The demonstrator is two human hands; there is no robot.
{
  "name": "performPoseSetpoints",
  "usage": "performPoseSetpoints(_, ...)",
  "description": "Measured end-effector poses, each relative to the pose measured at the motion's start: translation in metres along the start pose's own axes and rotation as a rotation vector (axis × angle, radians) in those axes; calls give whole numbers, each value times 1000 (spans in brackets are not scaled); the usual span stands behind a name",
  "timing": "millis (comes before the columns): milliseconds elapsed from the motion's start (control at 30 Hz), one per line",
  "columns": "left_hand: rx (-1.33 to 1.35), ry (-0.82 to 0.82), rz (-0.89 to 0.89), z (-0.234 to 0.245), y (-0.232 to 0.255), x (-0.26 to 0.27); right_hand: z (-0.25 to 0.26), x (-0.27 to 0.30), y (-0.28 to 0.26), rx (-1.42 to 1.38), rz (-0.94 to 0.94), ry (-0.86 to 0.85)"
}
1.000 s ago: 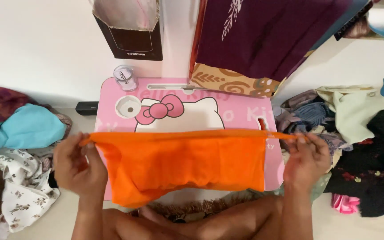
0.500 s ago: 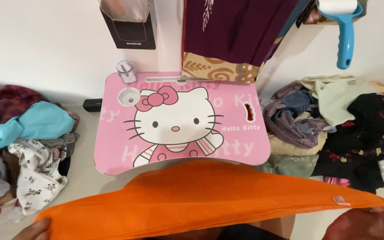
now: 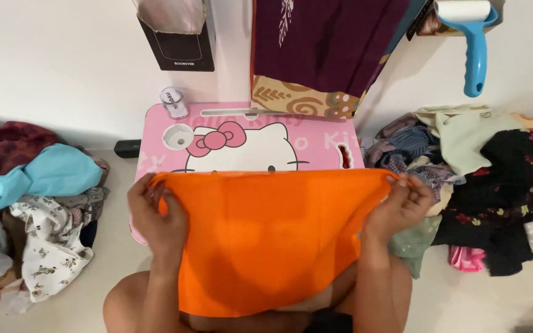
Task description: The person spreads out an orange hijab on a small table, folds it, and then uses a lint roller to remove lint from the fabric.
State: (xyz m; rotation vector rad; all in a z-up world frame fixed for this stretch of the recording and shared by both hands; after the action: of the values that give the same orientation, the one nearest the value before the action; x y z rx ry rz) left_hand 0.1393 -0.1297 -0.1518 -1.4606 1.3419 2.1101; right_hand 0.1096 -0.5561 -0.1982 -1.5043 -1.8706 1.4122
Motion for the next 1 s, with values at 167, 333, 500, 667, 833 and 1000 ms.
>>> performPoseSetpoints(167,-8,-151,103,-46,-59,22,-23,-5,115,48,-116,-14)
performPoseSetpoints(333,-2,-216,181,-71,-87,11,-50,-11,150,96,-218,-41)
performPoseSetpoints(500,36,-198,117,-85,-127,-3,-81,-40,168,176,-164,-100)
performPoseSetpoints(667,-11,-195,4,-98,-148,-15,-88,-91,226,178,-150,-154)
performPoseSetpoints(833,-18,-192,-44,-106,-155,-27,-117,-96,222,119,-180,-192)
performPoseSetpoints(1000,75,-78,72,-107,-177,-26,-128,-98,224,57,-388,-198)
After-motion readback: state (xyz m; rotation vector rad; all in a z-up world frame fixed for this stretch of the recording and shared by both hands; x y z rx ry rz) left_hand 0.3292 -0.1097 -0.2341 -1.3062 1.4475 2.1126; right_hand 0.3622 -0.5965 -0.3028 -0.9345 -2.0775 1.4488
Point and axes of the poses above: each hand's wrist, its own x-axis away from the middle knuckle, its own z-axis out of the back of the hand, y = z × x, the point moved 3 cm from there along -x, towards the middle knuckle, and after that the axes turned 15 degrees about -z, right-handed, at the moved point
